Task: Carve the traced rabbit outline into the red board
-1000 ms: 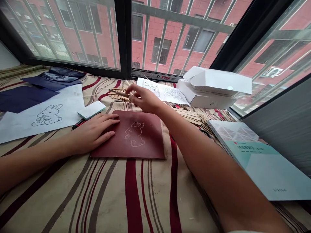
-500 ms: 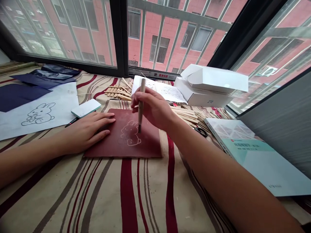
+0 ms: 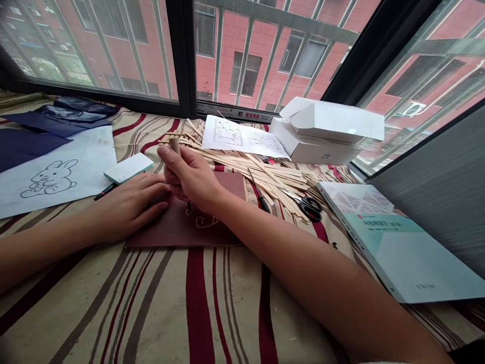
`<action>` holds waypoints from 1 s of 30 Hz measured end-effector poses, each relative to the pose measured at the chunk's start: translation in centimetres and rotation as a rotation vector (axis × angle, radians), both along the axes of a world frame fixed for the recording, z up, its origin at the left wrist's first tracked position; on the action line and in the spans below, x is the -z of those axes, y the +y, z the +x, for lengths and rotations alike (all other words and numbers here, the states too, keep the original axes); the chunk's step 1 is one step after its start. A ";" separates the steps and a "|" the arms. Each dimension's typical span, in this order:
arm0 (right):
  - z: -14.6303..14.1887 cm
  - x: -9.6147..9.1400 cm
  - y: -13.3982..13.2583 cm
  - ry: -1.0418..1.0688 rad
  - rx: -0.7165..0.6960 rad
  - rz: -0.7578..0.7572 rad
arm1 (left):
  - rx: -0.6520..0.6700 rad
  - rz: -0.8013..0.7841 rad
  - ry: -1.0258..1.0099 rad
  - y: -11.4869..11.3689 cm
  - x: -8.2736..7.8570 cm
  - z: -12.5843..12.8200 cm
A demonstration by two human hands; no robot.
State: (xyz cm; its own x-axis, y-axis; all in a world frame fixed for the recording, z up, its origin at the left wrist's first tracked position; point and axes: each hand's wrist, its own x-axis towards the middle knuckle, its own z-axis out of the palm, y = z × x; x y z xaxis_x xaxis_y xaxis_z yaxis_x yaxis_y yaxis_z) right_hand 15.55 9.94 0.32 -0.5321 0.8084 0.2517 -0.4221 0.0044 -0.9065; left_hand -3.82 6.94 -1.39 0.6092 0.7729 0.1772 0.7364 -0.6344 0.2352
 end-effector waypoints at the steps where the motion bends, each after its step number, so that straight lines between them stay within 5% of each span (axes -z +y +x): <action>1: 0.0 0.1 0.0 0.004 0.001 0.008 | 0.003 0.007 -0.001 0.0 0.1 0.0; 22: -0.8 0.4 -1.0 0.029 0.172 0.180 | 0.019 0.058 -0.007 0.2 0.4 0.0; 30: -1.0 -0.3 -0.5 -0.121 -0.238 0.345 | 0.015 0.069 0.103 -1.2 -1.2 0.5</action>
State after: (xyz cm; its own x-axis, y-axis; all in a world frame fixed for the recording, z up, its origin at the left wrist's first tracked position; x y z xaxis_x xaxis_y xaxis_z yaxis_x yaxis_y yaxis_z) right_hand 14.52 9.44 0.64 -0.7360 0.5390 0.4096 -0.3388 0.2306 -0.9122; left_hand -3.28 5.74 -0.14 0.6382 0.7518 0.1659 0.7448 -0.6574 0.1141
